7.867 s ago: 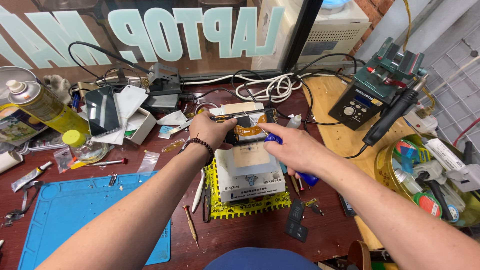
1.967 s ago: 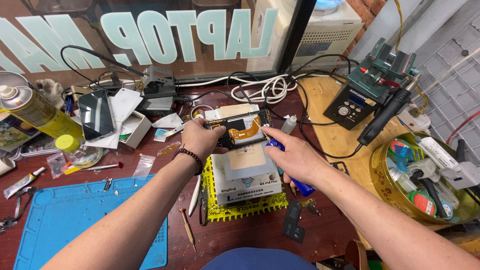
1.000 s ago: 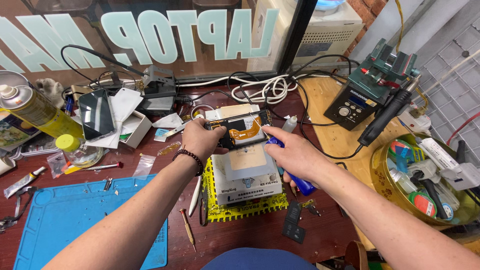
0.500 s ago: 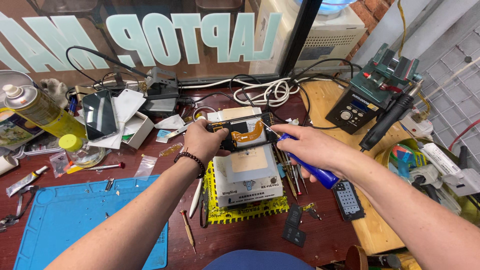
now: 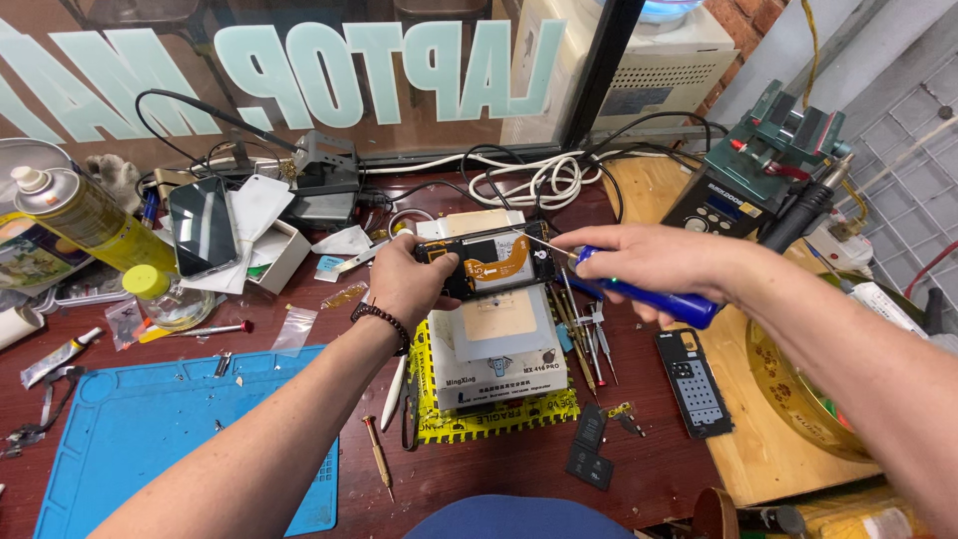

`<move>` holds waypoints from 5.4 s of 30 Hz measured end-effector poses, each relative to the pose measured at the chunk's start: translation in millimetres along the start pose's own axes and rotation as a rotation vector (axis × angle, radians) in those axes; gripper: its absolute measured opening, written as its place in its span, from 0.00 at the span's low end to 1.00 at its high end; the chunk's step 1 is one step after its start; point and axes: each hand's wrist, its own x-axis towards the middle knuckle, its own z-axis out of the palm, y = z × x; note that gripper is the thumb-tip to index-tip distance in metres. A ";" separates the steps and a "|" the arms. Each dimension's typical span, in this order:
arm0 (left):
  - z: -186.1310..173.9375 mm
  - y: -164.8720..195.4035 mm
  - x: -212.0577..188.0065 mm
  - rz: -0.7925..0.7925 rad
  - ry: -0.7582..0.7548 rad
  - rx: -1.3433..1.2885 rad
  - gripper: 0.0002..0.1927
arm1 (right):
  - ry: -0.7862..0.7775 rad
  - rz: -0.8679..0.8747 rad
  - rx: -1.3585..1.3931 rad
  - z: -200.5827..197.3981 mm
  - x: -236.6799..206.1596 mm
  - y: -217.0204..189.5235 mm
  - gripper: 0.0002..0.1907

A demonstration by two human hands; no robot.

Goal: The person uses a blue-handled screwdriver to pry and adjust a flexible ribbon cable and internal components on a disassembled smartphone. The device is held in the left hand while the right hand manipulates the tool to separate and reposition parts on the motherboard area.

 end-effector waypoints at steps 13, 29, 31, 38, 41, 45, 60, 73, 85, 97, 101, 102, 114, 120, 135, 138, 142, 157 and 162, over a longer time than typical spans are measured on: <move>5.2 5.5 -10.5 0.015 0.119 0.080 0.16 | -0.158 -0.056 -0.212 -49.1 20.0 -8.1 0.31; 1.0 9.3 -1.6 -0.120 0.134 0.156 0.24 | -0.157 -0.155 0.002 -90.0 60.3 -0.6 0.32; 0.0 10.3 4.8 -0.220 0.169 0.261 0.27 | -0.236 -0.196 0.091 -86.7 65.7 7.1 0.33; -5.6 14.6 9.7 0.064 0.236 0.862 0.28 | -0.433 -0.223 0.379 -47.4 64.9 40.6 0.36; -0.1 24.2 5.8 0.135 0.249 0.628 0.21 | -0.521 -0.261 0.579 -20.6 54.0 43.2 0.37; 13.4 34.0 7.5 -0.350 -0.178 -0.754 0.15 | -0.650 -0.375 0.895 24.4 41.4 31.5 0.33; -22.5 -30.4 60.0 -0.203 0.155 -1.065 0.07 | -0.040 -0.423 0.277 128.1 15.7 -55.2 0.28; -45.5 -6.1 16.0 -0.305 -0.010 -1.184 0.11 | -0.217 -0.316 0.545 125.5 25.8 -60.3 0.30; -40.7 -27.2 35.5 -0.235 0.157 -1.085 0.03 | 0.014 -0.423 0.319 158.0 29.9 -62.7 0.28; -66.9 -89.6 27.8 -0.426 0.346 -0.849 0.09 | -0.155 -0.258 0.144 144.8 23.3 -64.6 0.28; -110.0 -136.6 14.3 -0.436 0.357 -0.430 0.14 | -0.124 -0.246 0.220 108.7 12.7 -49.5 0.30; -119.0 -144.1 13.3 -0.428 0.342 -0.373 0.13 | -0.121 -0.257 0.249 99.8 12.0 -46.5 0.30; -144.7 -139.3 12.4 -0.238 0.396 0.618 0.14 | 0.180 -0.104 0.425 27.5 17.8 15.3 0.27; -148.1 -149.9 17.9 -0.284 0.257 0.843 0.18 | 0.181 -0.047 0.427 31.8 15.4 47.0 0.28; -23.9 10.9 0.0 0.740 0.037 0.818 0.27 | 0.210 -0.041 0.601 62.4 21.7 64.8 0.27; 15.3 35.8 -8.5 0.712 -0.183 1.066 0.32 | 0.219 -0.031 0.563 63.8 19.7 67.9 0.26; 33.1 49.0 -5.9 0.555 -0.314 1.293 0.40 | 0.213 -0.018 0.596 66.8 12.8 73.2 0.26; 29.7 45.3 13.0 0.570 -0.287 1.194 0.40 | 0.386 -0.111 0.782 113.4 33.5 60.1 0.39; 30.7 46.2 8.9 0.541 -0.295 1.166 0.45 | 0.387 -0.094 0.841 123.6 44.4 46.8 0.40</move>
